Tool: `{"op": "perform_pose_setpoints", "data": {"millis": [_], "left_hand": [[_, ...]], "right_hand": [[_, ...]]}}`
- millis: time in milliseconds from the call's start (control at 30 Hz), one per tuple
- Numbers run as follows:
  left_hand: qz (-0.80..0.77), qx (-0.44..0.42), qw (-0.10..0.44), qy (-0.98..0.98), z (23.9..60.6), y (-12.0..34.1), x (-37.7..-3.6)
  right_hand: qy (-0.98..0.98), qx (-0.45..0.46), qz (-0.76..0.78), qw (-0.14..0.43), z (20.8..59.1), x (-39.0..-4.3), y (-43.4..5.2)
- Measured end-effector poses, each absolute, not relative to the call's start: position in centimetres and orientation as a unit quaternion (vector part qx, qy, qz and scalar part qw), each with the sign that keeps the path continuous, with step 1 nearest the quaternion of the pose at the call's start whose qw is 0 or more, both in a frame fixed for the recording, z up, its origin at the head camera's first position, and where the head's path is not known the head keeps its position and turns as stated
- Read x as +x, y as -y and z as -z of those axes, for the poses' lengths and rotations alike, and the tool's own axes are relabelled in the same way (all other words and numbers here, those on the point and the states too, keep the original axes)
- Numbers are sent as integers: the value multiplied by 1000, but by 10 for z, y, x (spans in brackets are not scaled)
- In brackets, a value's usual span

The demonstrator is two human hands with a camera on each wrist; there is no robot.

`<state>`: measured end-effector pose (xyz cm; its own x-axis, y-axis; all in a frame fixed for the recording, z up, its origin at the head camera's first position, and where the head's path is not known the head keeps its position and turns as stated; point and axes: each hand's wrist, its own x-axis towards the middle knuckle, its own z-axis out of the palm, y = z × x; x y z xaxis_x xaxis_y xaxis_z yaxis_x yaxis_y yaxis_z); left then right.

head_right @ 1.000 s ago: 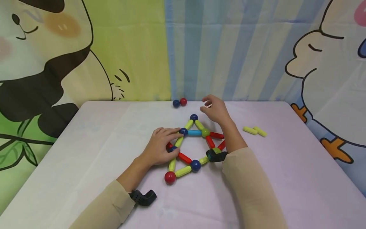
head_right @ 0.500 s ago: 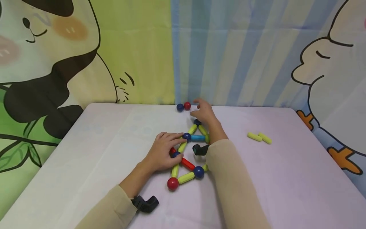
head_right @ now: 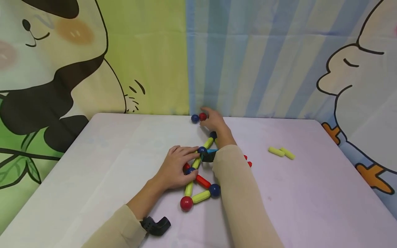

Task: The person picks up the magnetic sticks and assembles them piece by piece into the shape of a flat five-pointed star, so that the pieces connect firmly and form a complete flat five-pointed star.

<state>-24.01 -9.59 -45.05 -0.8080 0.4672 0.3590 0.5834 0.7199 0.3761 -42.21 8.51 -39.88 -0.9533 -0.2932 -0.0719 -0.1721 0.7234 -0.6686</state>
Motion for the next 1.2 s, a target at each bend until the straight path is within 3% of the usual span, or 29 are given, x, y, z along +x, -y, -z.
{"op": "perform_pose_setpoints", "data": {"millis": [233, 400, 633, 1200], "left_hand": [[241, -280, 116, 922, 449, 94, -239], [239, -284, 113, 922, 449, 93, -240], [238, -281, 113, 923, 449, 93, -240], [240, -282, 124, 921, 454, 94, -242]], "right_hand": [[-944, -94, 309, 61, 404, -423, -89], [-937, -49, 337, 74, 401, -420, -94], [-913, -41, 395, 94, 390, -412, -101], [-869, -29, 488, 78, 355, -375, -140]]}}
